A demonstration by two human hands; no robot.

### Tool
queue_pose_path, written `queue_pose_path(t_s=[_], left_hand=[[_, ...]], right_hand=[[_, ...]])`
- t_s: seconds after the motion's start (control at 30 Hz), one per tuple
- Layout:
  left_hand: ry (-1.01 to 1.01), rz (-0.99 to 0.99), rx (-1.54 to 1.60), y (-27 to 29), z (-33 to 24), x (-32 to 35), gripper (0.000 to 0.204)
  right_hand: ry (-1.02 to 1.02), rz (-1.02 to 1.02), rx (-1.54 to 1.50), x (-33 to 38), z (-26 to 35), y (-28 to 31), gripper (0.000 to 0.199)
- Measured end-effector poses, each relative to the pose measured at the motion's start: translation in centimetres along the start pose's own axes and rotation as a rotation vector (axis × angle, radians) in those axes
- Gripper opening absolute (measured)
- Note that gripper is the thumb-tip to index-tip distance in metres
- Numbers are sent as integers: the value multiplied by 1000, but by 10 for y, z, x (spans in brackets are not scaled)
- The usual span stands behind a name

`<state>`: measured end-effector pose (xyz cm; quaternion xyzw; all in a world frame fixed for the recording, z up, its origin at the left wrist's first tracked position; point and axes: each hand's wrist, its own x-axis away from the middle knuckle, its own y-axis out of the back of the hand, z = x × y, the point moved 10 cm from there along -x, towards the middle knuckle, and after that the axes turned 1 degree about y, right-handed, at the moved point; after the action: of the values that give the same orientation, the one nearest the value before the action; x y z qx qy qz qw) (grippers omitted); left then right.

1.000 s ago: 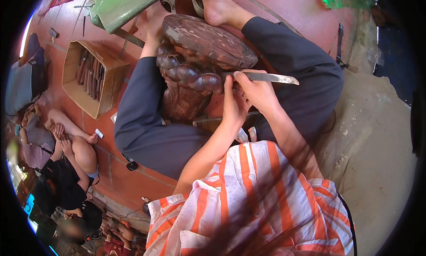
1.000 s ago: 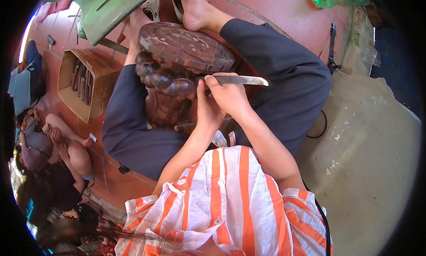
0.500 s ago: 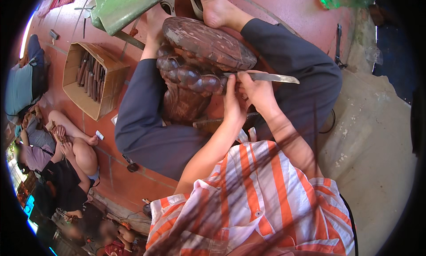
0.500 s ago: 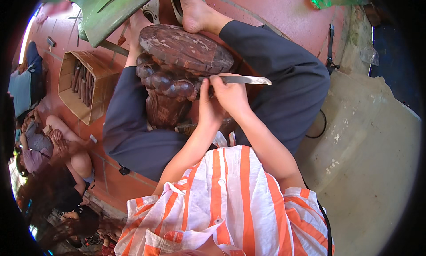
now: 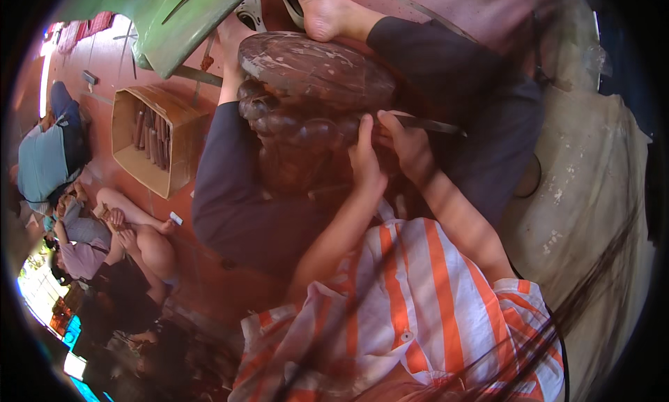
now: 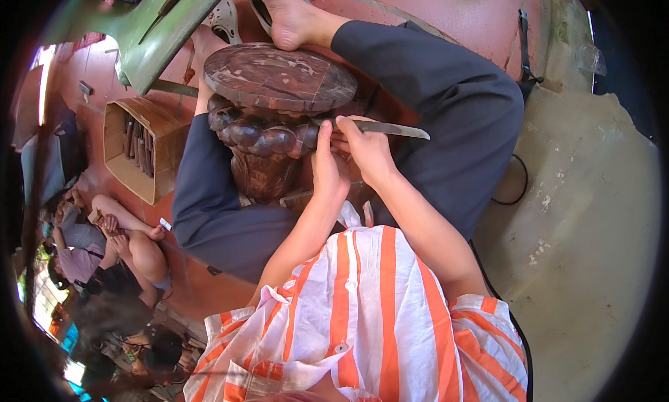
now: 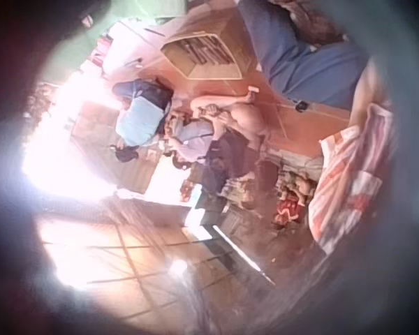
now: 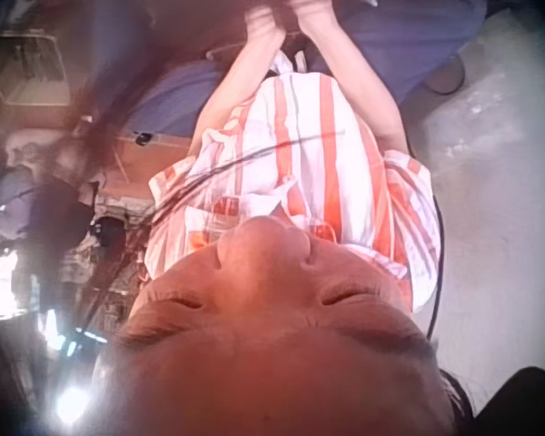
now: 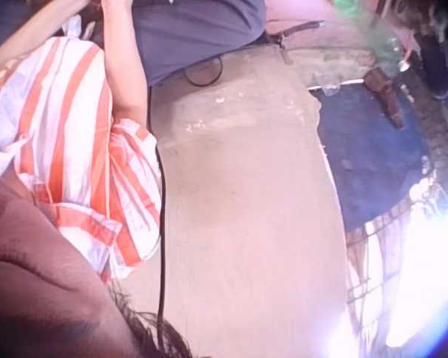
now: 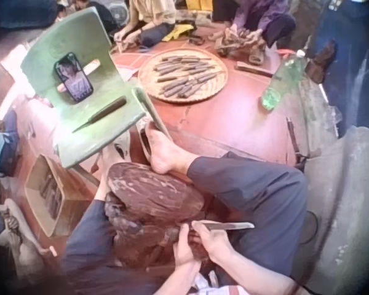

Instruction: The person sits cross-legged on the floor and uses a small knife to carve a dark, bulbous wooden object resting between their legs. They repeatedly scrape and shape the surface of the wood, occasionally rotating the object to access different areas.

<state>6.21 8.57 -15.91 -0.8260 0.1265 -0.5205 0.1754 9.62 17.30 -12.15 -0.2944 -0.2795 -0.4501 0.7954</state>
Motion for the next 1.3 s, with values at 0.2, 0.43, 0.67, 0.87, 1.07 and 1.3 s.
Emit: queue_pose_path(t_s=[0.2, 0.43, 0.67, 0.87, 1.07, 1.3], left_hand=[[-30, 27, -127, 4, -3, 2, 32], [-654, 276, -1162, -17, -62, 84, 50], [-1034, 437, -1671, -47, -58, 79, 74], [-934, 374, -1667, -43, -52, 73, 73], [-861, 350, -1670, -49, -50, 58, 72], [-837, 335, -1649, -48, -45, 55, 73]], right_hand=[[-71, 63, -250, -7, -27, 7, 28], [55, 8, 24, -14, -20, 18, 32], [116, 333, -2, -9, -14, -4, 28], [71, 274, 18, -19, -13, 6, 34], [-51, 367, 26, -27, -7, 1, 28], [-127, 333, 52, -37, -12, 5, 30]])
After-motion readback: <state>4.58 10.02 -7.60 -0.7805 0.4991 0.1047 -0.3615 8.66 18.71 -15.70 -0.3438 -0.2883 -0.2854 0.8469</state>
